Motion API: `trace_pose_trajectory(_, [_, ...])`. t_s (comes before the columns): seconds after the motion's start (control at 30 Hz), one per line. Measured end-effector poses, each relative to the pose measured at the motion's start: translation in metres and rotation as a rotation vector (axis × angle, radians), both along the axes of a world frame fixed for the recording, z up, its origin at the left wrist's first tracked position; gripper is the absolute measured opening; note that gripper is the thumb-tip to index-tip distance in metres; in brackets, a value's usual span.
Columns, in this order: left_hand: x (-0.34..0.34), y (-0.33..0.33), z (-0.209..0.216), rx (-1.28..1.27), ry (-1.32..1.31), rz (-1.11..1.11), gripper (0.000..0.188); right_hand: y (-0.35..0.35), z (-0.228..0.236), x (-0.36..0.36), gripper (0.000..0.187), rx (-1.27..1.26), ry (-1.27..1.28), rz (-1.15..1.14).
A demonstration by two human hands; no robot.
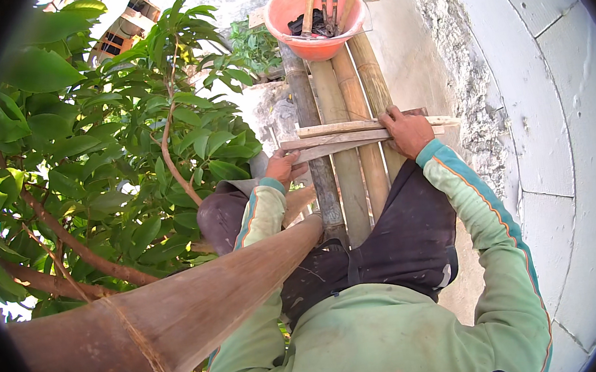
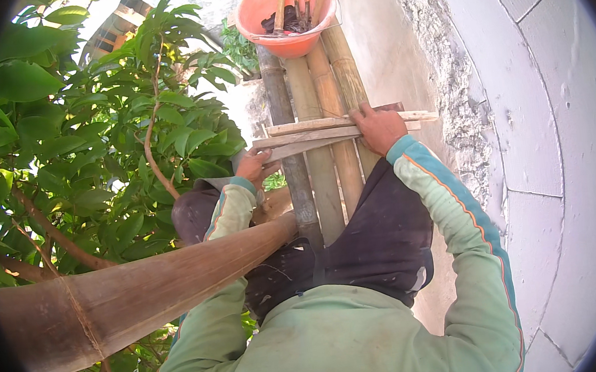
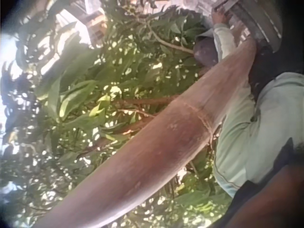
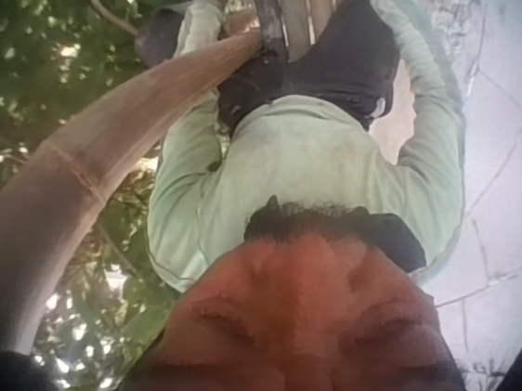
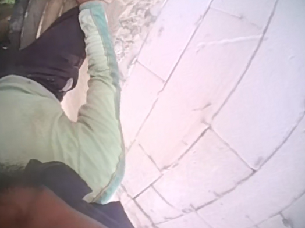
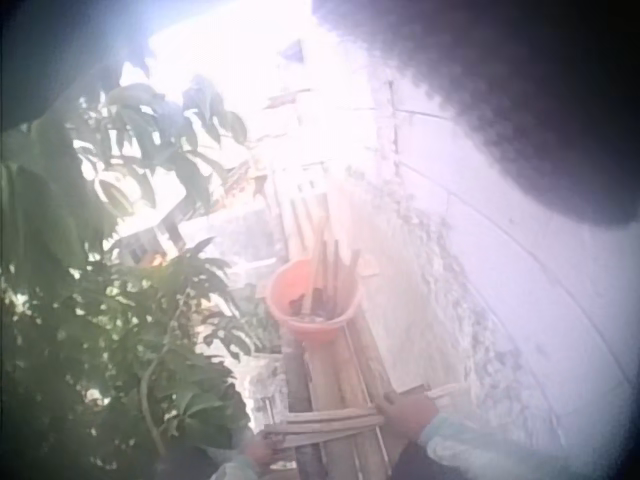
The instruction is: The person secures a bamboo scaffold to a tree using wire and pliers. They then climb the scaffold and continue attaching wooden slats to the bamboo poles with wire, hammering nails to reinforce the structure.
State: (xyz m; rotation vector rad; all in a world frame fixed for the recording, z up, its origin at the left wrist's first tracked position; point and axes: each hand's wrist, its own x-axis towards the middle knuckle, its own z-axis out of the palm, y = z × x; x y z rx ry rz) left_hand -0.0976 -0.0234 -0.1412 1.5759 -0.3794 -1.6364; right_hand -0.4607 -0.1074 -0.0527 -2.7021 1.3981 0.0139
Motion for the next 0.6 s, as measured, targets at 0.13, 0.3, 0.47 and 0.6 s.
trace_pose_trajectory(0.13, [-0.004,-0.003,0.006,-0.066,0.04,0.012,0.051,-0.009,-0.011,0.005,0.035,-0.033,0.029,-0.002])
trace_pose_trajectory(0.3, [-0.009,-0.012,0.011,-0.162,0.009,0.192,0.052,-0.044,-0.015,0.02,0.031,-0.06,-0.028,-0.038])
trace_pose_trajectory(0.47, [-0.009,-0.015,0.012,-0.179,0.086,0.282,0.054,-0.068,-0.013,0.033,0.035,-0.003,0.004,-0.095])
trace_pose_trajectory(0.6, [-0.002,-0.015,0.007,-0.164,0.031,0.194,0.052,-0.08,-0.003,0.023,0.05,0.083,0.046,-0.03])
